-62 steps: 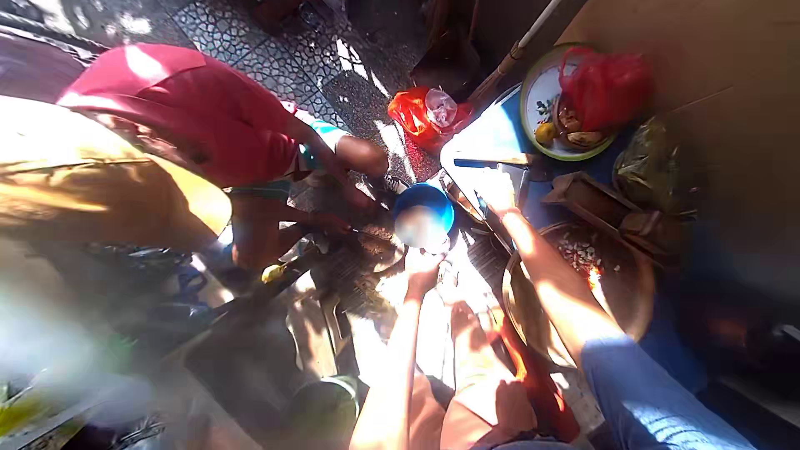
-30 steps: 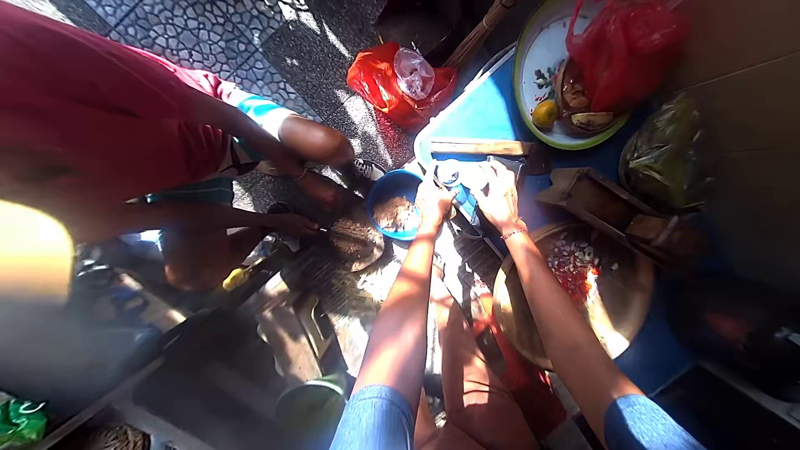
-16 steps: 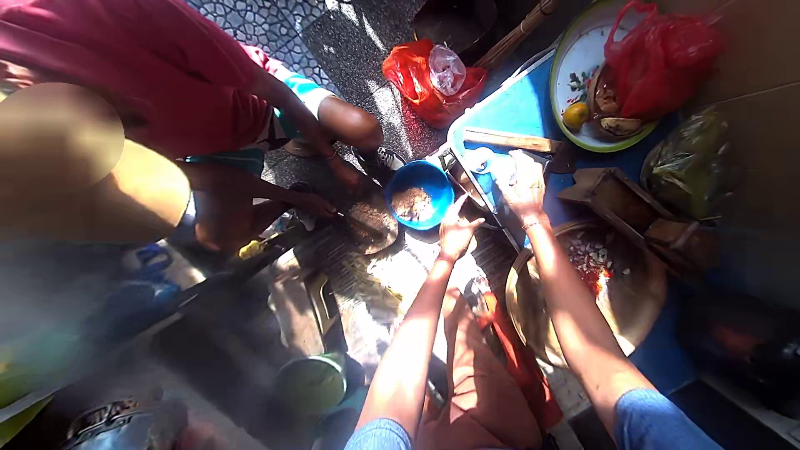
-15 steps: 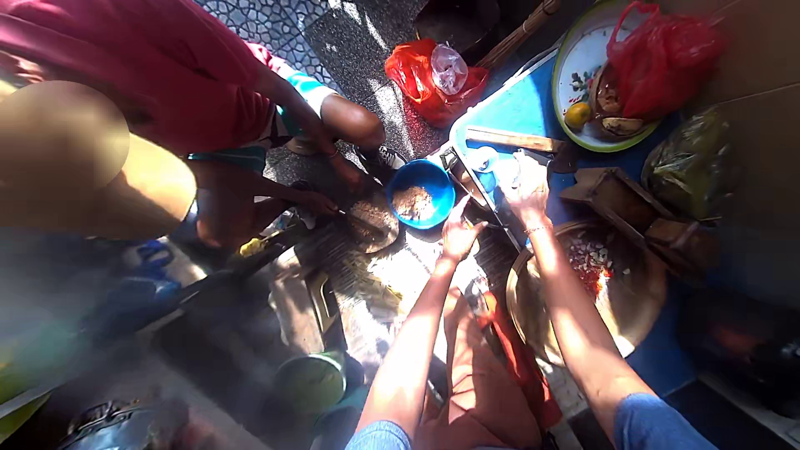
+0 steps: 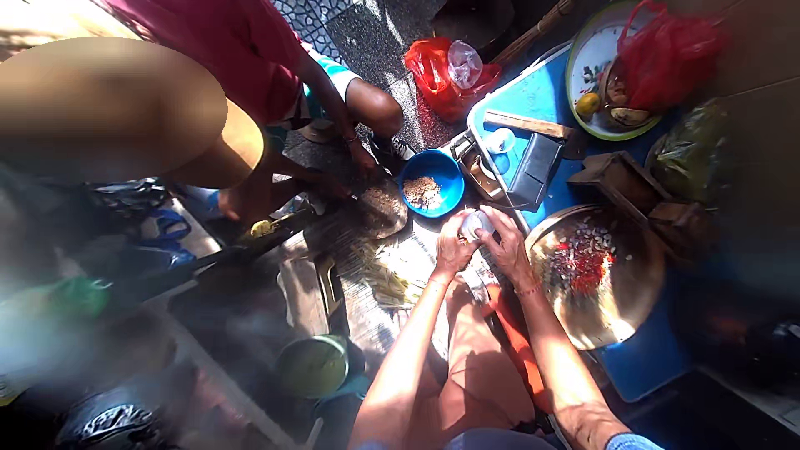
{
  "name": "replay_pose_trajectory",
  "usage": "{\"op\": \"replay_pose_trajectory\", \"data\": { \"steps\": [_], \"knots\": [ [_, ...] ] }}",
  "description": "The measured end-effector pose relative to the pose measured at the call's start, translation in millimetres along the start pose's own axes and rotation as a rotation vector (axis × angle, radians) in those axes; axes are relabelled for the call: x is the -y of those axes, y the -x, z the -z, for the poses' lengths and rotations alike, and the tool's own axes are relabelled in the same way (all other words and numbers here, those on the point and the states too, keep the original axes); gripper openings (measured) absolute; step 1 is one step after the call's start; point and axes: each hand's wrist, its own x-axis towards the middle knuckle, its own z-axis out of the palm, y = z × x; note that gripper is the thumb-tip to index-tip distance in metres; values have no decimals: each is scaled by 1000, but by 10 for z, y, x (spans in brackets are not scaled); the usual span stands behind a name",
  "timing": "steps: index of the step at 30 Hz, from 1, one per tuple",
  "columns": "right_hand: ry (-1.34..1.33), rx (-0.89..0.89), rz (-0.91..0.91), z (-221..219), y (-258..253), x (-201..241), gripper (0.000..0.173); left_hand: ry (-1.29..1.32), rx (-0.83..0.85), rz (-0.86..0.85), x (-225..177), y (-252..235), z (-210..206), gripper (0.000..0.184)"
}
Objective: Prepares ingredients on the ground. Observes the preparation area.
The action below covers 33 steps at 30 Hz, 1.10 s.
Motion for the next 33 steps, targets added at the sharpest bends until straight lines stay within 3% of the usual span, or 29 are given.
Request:
{"op": "replay_pose_trajectory", "data": {
  "steps": [4, 6, 11, 15, 23, 26, 29, 33],
  "knots": [
    [-22, -149, 60, -54, 106, 98, 26, 55, 29, 42, -45, 153, 182, 67],
    [44, -172, 186, -56, 136, 138, 17, 82, 57, 49, -87, 235, 248, 68],
    [412, -8, 435, 6, 195, 263, 26, 25, 138, -13, -1, 422, 401, 69],
    [501, 47, 470, -5, 301, 356, 8, -18, 125, -59, 30, 569, 520, 68],
    [518, -87, 512, -14, 717, 450, 15, -24, 128, 67, 57, 758, 606, 68],
    [463, -27, 511, -65, 856, 455, 12, -61, 117, 23, 110, 870, 611, 69],
    [447, -77, 531, -135, 974, 478, 15, -72, 90, 17, 168, 988, 632, 68],
    [449, 67, 375, -198, 1131, 569, 13, -123, 91, 87, 246, 1174, 658, 66]
  ]
}}
